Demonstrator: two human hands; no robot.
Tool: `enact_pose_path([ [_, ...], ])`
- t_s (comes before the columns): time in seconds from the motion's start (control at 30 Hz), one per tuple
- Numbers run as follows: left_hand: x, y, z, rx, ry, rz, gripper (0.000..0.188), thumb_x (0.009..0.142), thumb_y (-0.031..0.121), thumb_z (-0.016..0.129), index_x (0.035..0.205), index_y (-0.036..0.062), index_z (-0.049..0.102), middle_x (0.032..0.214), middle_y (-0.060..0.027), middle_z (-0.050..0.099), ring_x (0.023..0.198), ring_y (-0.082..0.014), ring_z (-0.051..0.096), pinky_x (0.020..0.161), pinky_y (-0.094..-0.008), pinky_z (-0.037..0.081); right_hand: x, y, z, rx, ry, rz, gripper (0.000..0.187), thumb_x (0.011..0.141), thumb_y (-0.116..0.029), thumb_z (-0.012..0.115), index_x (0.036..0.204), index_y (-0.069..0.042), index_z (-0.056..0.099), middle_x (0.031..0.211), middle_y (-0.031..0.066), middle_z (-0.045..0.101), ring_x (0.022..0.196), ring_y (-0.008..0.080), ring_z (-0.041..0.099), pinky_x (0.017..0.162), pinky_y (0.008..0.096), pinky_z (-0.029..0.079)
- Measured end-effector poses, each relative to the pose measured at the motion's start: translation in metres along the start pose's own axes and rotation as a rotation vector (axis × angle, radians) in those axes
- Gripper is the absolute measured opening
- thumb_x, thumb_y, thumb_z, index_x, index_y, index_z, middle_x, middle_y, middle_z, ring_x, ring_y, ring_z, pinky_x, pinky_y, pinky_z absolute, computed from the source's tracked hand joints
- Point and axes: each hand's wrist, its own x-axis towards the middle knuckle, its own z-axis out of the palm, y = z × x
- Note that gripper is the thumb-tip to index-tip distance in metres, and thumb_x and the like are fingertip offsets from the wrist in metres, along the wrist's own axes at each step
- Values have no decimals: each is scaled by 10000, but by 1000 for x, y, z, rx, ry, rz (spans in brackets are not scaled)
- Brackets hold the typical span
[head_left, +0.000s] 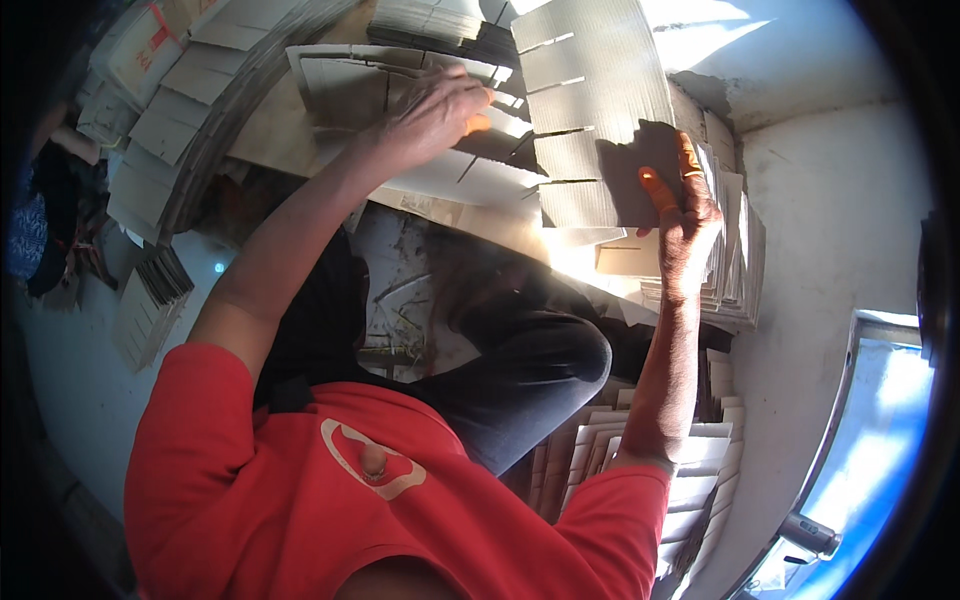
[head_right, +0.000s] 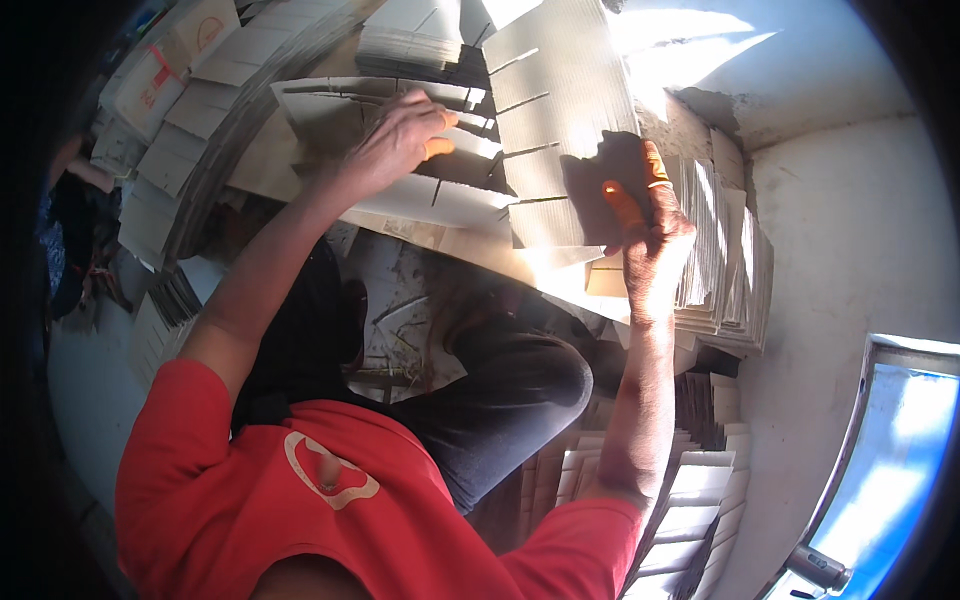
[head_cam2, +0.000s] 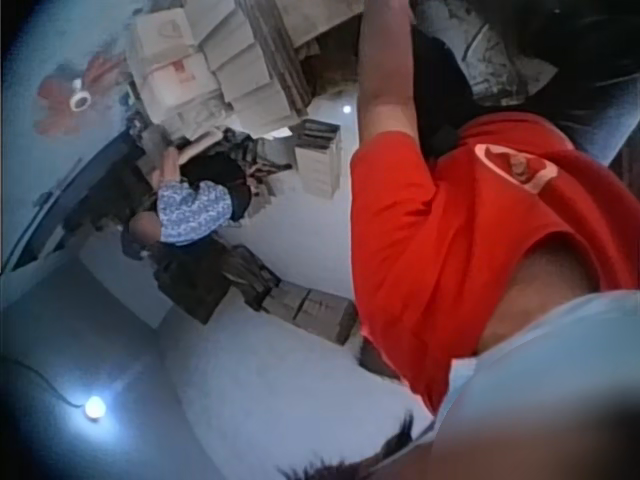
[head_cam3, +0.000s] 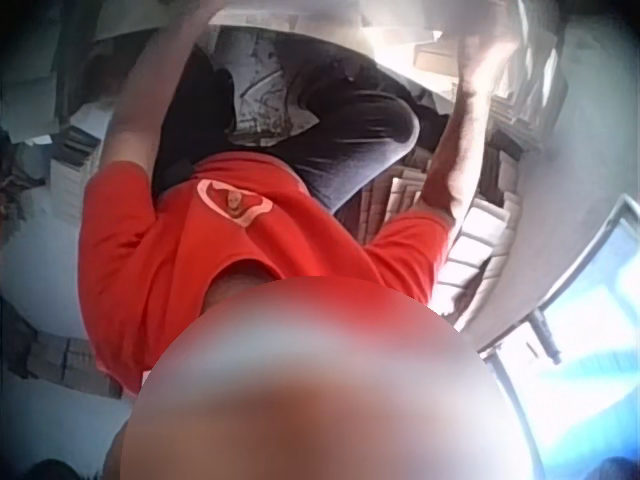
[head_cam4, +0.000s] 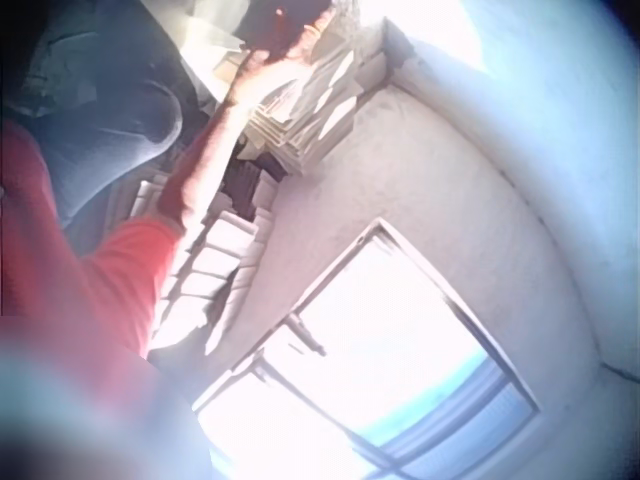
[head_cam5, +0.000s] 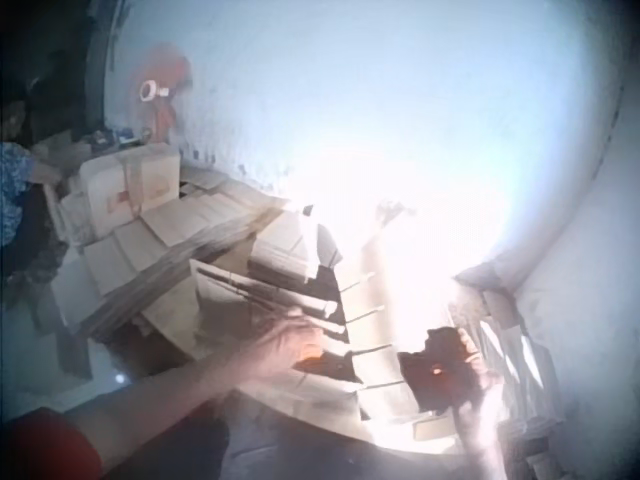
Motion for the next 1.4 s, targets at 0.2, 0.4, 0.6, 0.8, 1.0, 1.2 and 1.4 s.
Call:
enact_pose_path([
  [0.2, 0, -10, -10, 90, -387, -262, 76, 723, -32, 564, 677, -2, 512, 707, -158, 531, 739, -320, 540, 720, -406, 442, 1, 6, 1, 30, 52, -52, 517, 813, 39, 654, 1305, -75, 539, 988, 72, 689, 544, 51, 551, 417, 206, 451],
  [0.4, -4, 0, -9, -16, -275, -230, 106, 674, -5, 556, 611, 5, 471, 621, -182, 493, 649, -353, 541, 606, -434, 420, 0, 12, 8, -18, -58, -41, 519, 831, 46, 629, 1322, -83, 523, 857, 59, 698, 528, 48, 549, 404, 207, 454],
  [0.6, 6, 1, -25, -166, -320, -278, 110, 725, 100, 660, 714, -2, 618, 678, -193, 591, 664, -351, 601, 614, -415, 469, 7, 5, 18, -60, -207, 27, 588, 829, -16, 669, 1372, -99, 460, 772, 72, 677, 424, 72, 519, 378, 230, 420],
  [0.8, 33, -36, -17, 55, -165, -294, 208, 747, 147, 712, 856, -15, 641, 777, -207, 622, 779, -362, 619, 695, -435, 480, 8, -8, 28, -54, -462, 229, 677, 855, -31, 653, 1446, -80, 325, 693, 37, 608, 435, 47, 476, 385, 211, 405],
  [1.0, 52, -70, -7, 314, -322, -246, 121, 708, 58, 655, 735, -20, 567, 805, -213, 596, 805, -395, 594, 687, -475, 460, 12, -8, 32, -137, -548, 123, 674, 872, -30, 630, 1455, -62, 293, 610, 24, 555, 427, 54, 489, 384, 223, 396],
  [1.2, 53, -82, 7, 259, -292, -224, 54, 676, -6, 570, 660, -17, 520, 683, -212, 554, 719, -402, 586, 612, -476, 446, 12, -4, 28, -60, -607, 99, 634, 886, -13, 597, 1448, -57, 308, 621, 19, 538, 416, 56, 459, 391, 229, 382],
  [1.4, 57, -74, 5, 342, -439, -284, 44, 747, 12, 566, 775, -22, 563, 759, -220, 604, 765, -396, 620, 638, -482, 473, 17, -6, 42, -124, -583, 23, 623, 893, -26, 594, 1449, -71, 316, 630, 10, 528, 432, 62, 412, 402, 250, 374],
])
